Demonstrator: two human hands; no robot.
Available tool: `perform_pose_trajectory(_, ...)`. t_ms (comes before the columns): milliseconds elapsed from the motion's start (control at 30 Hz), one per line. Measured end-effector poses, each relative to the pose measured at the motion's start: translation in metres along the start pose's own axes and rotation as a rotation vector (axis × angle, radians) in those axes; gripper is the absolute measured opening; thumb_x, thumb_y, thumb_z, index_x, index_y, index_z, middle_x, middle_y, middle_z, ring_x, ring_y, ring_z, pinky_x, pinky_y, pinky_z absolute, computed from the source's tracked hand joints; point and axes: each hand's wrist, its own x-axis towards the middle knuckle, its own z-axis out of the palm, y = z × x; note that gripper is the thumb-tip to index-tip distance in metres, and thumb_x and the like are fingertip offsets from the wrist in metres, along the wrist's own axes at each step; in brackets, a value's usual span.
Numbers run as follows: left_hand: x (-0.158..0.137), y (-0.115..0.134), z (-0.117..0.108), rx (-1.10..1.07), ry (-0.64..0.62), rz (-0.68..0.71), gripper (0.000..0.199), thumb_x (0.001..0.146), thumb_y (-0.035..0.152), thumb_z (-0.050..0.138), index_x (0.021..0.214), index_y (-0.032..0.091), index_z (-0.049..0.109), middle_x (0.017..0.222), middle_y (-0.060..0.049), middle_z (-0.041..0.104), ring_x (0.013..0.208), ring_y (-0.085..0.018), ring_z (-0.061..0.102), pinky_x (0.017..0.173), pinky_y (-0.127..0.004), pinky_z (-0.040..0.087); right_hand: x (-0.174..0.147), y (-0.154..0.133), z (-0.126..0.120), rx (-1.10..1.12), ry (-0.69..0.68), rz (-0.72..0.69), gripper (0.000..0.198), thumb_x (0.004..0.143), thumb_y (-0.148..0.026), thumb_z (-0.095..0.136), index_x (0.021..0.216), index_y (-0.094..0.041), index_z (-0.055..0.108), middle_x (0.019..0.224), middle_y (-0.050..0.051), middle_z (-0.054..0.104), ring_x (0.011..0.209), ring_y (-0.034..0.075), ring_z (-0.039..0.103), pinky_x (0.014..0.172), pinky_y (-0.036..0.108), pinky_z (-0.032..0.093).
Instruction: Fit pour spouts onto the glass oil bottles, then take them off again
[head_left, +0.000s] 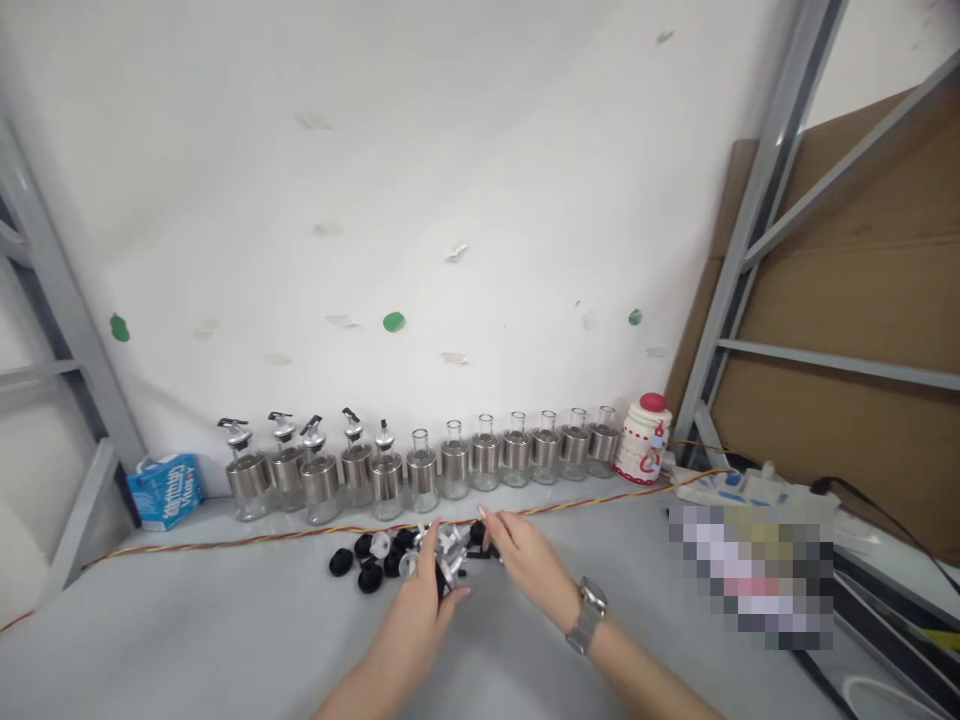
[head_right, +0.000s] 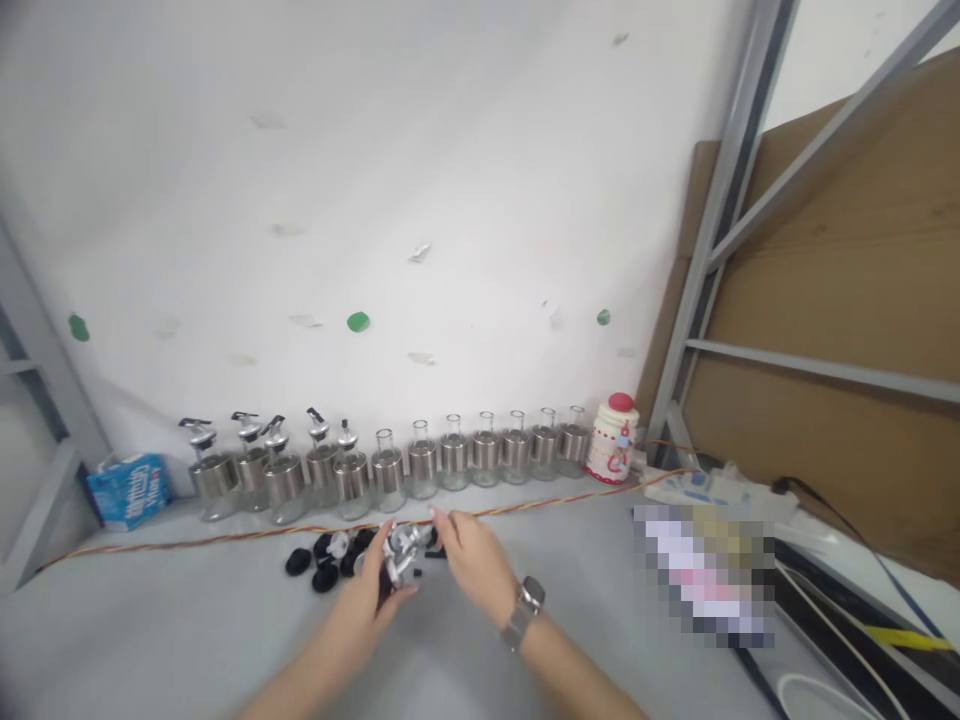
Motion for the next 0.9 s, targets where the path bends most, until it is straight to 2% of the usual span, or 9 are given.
perform_pose_trajectory(100, 0.001, -0.002, -0.001, 0.000, -0.024, 0.064, 0.068, 0.075, 0.024, 0.048, 0.134, 0.018, 0.014, 0.106, -0.010, 0.060, 0.090, -0.019, 0.058, 0.076, -0.027, 0.041, -0.010, -0.013, 0.014, 0.217, -0.170, 0.073, 0.049, 0.083, -0.053, 0.029, 0.059, -0.017, 0.051, 0.052, -0.001, 0.050, 0.050, 0.012, 0.047, 0.049, 0.022, 0.032)
perform_pose_trajectory(267, 0.003, -0.005, 0.000, 0.057, -0.040, 0.152, 0.067, 0.076, 0.031, 0.050, 0.132, 0.020, 0.016, 0.073, 0.002, 0.060, 0.061, -0.014, 0.057, 0.059, -0.023, 0.043, -0.009, -0.013, 0.033, 0.654, -0.298, 0.480, 0.041, 0.077, -0.054, 0.042, 0.055, -0.019, 0.042, 0.040, -0.008, 0.033, 0.031, 0.006, 0.028, 0.033, 0.020, 0.019)
perform_pose_trajectory(333, 0.003, -0.006, 0.001, 0.135, 0.010, 0.150, 0.057, 0.077, 0.036, 0.048, 0.127, 0.017, 0.025, 0.069, 0.002, 0.058, 0.057, -0.014, 0.056, 0.055, -0.023, 0.042, -0.007, -0.011, 0.033, 0.822, -0.321, 0.563, 0.039, 0.076, -0.051, 0.045, 0.055, -0.019, 0.042, 0.039, -0.009, 0.032, 0.029, 0.005, 0.025, 0.032, 0.019, 0.014)
perform_pose_trajectory(433, 0.001, -0.005, -0.001, 0.370, 0.145, 0.194, 0.034, 0.081, 0.043, 0.038, 0.100, 0.016, 0.048, 0.070, -0.003, 0.058, 0.061, -0.016, 0.058, 0.055, -0.024, 0.042, -0.008, -0.012, 0.031, 1.032, -0.354, 0.625, 0.037, 0.077, -0.046, 0.048, 0.053, -0.018, 0.039, 0.036, -0.010, 0.032, 0.028, 0.003, 0.022, 0.032, 0.018, 0.012)
perform_pose_trajectory(500, -0.001, -0.002, -0.004, 0.544, 0.215, 0.261, 0.034, 0.084, 0.045, 0.032, 0.084, 0.017, 0.051, 0.071, -0.005, 0.058, 0.064, -0.018, 0.059, 0.056, -0.024, 0.042, -0.011, -0.014, 0.031, 1.140, -0.414, 0.661, 0.037, 0.079, -0.042, 0.045, 0.051, -0.018, 0.038, 0.035, -0.009, 0.032, 0.028, 0.003, 0.022, 0.033, 0.017, 0.013)
perform_pose_trajectory(600, -0.002, 0.002, -0.007, 0.697, 0.249, 0.357, 0.034, 0.087, 0.038, 0.025, 0.081, 0.018, 0.052, 0.075, -0.006, 0.058, 0.067, -0.017, 0.058, 0.056, -0.024, 0.041, -0.016, -0.017, 0.034, 1.270, -0.506, 0.739, 0.038, 0.082, -0.037, 0.037, 0.049, -0.018, 0.036, 0.036, -0.008, 0.035, 0.027, 0.004, 0.025, 0.034, 0.018, 0.015)
perform_pose_trajectory(700, -0.003, 0.003, -0.006, 0.730, 0.227, 0.406, 0.032, 0.087, 0.035, 0.024, 0.084, 0.019, 0.052, 0.079, -0.006, 0.058, 0.069, -0.018, 0.058, 0.057, -0.025, 0.041, -0.018, -0.019, 0.038, 1.294, -0.474, 0.804, 0.039, 0.082, -0.034, 0.034, 0.047, -0.018, 0.036, 0.035, -0.007, 0.037, 0.027, 0.005, 0.029, 0.035, 0.018, 0.018)
perform_pose_trajectory(800, -0.002, 0.001, -0.004, 0.685, 0.204, 0.383, 0.031, 0.087, 0.035, 0.025, 0.085, 0.019, 0.052, 0.085, -0.008, 0.058, 0.074, -0.020, 0.058, 0.059, -0.026, 0.043, -0.020, -0.020, 0.041, 1.291, -0.411, 0.821, 0.039, 0.082, -0.034, 0.034, 0.047, -0.018, 0.037, 0.035, -0.006, 0.039, 0.028, 0.005, 0.032, 0.036, 0.018, 0.019)
perform_pose_trajectory(900, 0.001, -0.004, -0.002, 0.562, 0.168, 0.326, 0.034, 0.087, 0.033, 0.021, 0.086, 0.019, 0.052, 0.086, -0.008, 0.059, 0.078, -0.020, 0.057, 0.062, -0.028, 0.043, -0.021, -0.020, 0.038, 1.358, -0.476, 0.808, 0.036, 0.081, -0.034, 0.034, 0.049, -0.018, 0.037, 0.037, -0.007, 0.038, 0.029, 0.005, 0.032, 0.037, 0.018, 0.021)
